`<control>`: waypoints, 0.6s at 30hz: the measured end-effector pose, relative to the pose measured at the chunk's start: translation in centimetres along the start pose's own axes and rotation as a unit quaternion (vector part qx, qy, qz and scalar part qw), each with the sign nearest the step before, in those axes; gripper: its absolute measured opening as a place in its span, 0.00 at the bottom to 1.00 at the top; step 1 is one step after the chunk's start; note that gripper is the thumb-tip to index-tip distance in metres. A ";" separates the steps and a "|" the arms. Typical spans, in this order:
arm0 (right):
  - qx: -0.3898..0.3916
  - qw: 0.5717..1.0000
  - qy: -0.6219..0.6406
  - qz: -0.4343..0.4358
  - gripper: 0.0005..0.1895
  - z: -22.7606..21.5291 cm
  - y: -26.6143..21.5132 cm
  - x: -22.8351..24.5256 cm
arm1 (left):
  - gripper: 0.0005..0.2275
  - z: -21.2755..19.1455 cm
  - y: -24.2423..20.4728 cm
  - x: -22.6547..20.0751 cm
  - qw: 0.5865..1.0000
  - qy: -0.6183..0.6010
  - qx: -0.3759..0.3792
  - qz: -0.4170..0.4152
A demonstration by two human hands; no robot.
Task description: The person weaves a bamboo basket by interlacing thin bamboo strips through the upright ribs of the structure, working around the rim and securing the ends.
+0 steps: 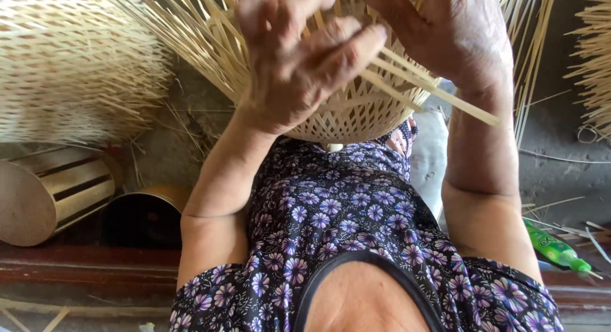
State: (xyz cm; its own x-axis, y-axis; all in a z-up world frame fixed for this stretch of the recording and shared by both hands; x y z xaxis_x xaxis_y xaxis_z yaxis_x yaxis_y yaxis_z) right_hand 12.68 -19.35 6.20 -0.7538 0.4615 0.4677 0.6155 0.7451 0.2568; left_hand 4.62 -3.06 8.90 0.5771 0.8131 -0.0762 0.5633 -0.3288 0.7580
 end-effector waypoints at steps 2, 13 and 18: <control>0.018 0.996 0.089 0.017 0.11 0.1 0.7 0.0 | 0.11 0.3 -0.4 -0.1 1.000 0.001 0.002 -0.003; 0.027 0.933 0.351 -0.079 0.09 2.2 2.9 -2.0 | 0.16 5.2 -1.5 5.3 0.846 -0.478 0.196 -0.130; -0.112 0.984 -0.084 -0.107 0.06 1.3 -0.5 0.3 | 0.26 3.5 -0.9 4.1 0.940 -0.299 0.136 -0.092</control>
State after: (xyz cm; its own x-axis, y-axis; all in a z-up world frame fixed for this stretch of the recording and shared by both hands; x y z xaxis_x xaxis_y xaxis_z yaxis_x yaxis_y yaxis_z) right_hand 11.84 -18.99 5.09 -0.8872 0.3933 0.2412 0.4602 0.7174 0.5231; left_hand 8.56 -1.06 5.60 0.6390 0.4790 -0.6019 0.7691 -0.3863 0.5092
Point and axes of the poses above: each hand's wrist, its own y-axis towards the middle knuckle, its own z-axis out of the palm, x = y × z, the point moved 7 cm from there along y, towards the middle knuckle, and after that the axes turned 10 degrees about x, right-handed, at the moved point
